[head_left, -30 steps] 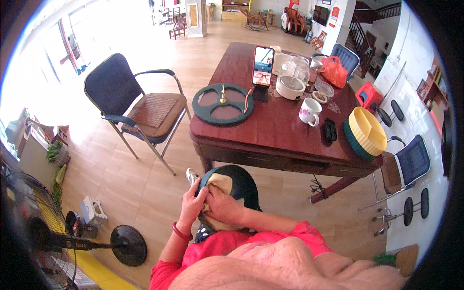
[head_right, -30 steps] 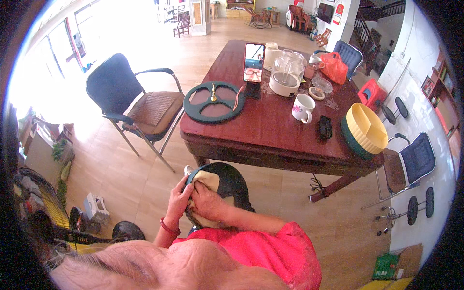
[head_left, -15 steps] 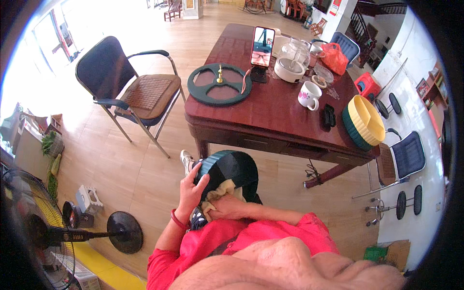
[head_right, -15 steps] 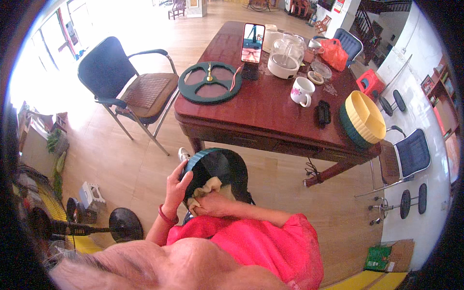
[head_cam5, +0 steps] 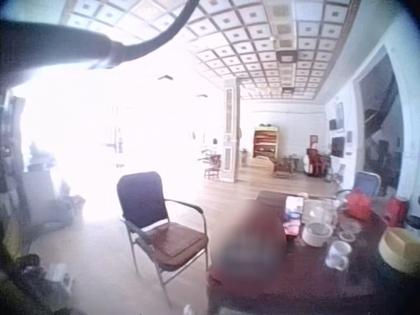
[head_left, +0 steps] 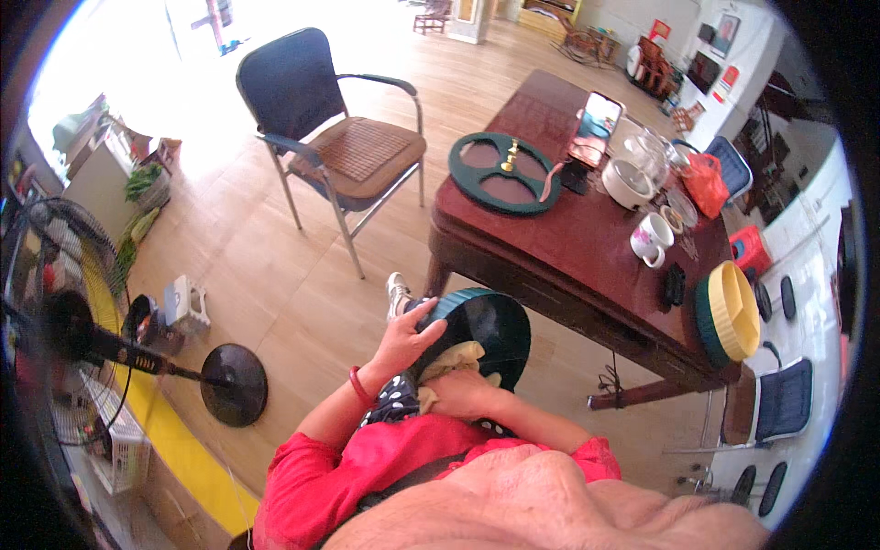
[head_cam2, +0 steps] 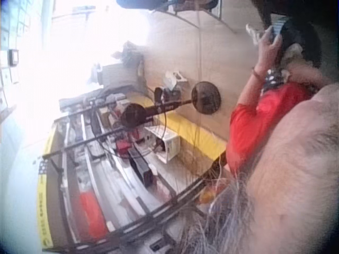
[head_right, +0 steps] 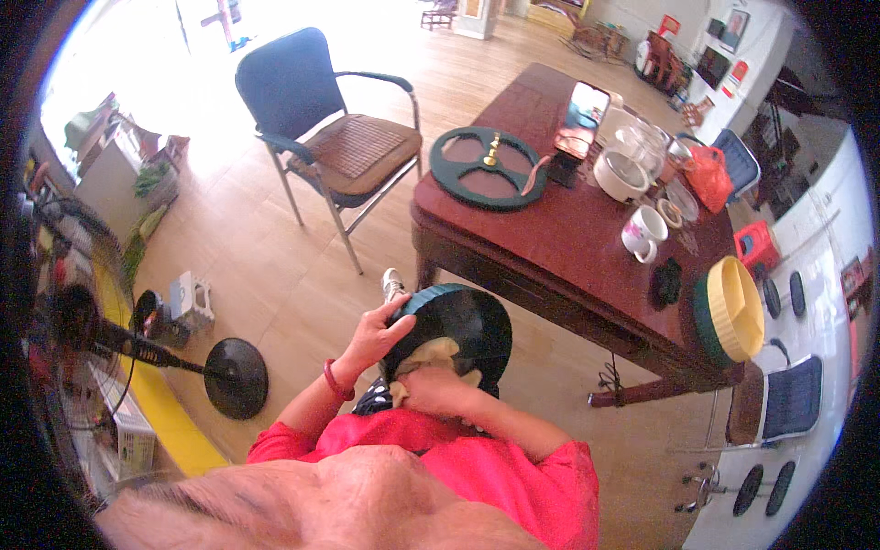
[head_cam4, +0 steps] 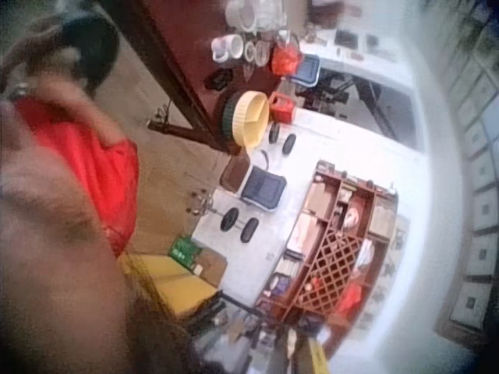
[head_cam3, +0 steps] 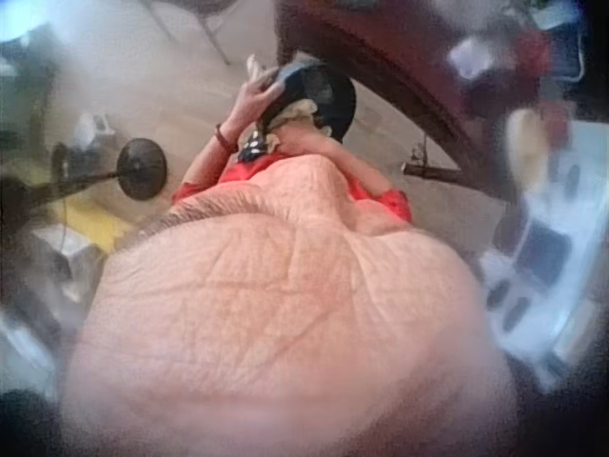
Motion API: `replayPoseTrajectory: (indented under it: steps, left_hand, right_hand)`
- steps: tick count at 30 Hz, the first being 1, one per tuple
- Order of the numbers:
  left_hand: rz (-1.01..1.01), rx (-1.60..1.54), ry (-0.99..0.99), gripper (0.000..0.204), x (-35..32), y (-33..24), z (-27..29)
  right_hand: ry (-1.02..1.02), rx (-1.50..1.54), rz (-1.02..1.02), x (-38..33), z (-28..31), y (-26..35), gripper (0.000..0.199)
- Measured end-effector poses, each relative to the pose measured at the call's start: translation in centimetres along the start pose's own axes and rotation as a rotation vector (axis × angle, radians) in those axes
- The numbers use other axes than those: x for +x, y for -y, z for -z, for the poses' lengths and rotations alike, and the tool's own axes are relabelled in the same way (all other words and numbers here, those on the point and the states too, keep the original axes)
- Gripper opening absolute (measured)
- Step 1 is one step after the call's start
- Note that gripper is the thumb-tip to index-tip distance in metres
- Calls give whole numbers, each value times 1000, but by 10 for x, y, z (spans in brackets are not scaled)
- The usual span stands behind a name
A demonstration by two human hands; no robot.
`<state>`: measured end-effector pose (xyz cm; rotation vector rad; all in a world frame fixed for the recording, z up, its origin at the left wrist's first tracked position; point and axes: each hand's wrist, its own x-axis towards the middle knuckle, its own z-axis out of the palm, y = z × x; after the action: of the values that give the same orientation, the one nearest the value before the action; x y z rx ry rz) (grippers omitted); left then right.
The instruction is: The person wipes the inside and outside of a dark green plastic tray and then wipes the inside and outside of a white ceramic mug using a cloth.
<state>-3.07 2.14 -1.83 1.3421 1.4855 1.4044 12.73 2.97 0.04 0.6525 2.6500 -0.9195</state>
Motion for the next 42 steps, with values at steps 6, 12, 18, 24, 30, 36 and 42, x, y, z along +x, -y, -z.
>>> replayPoseTrajectory:
  steps: [6, 12, 18, 24, 30, 36, 42]
  left_hand:
    - [147, -10, 18, 49, 10, 11, 18]
    - [169, -61, 67, 43, 13, 23, 26]
    - [314, -221, 50, 43, 14, 31, 25]
    - [258, -234, 72, 58, 7, 26, 12]
    - [372, -368, 75, 61, 8, 24, 16]
    - [306, -326, 36, 57, 8, 35, 11]
    - [379, -402, 42, 57, 8, 27, 11]
  right_hand:
    - [-86, 1019, 172, -56, 29, -76, 34]
    - [-650, 1866, 227, -133, 2, -110, 40]
    - [-358, 979, 38, -115, -19, -91, 49]
    - [-599, 104, -25, -41, -57, -74, 50]
    - [-783, 272, -84, -19, -76, -85, 48]
    - [-689, 396, 52, -25, -72, -69, 38]
    - [-640, 848, 32, -34, -57, -88, 41]
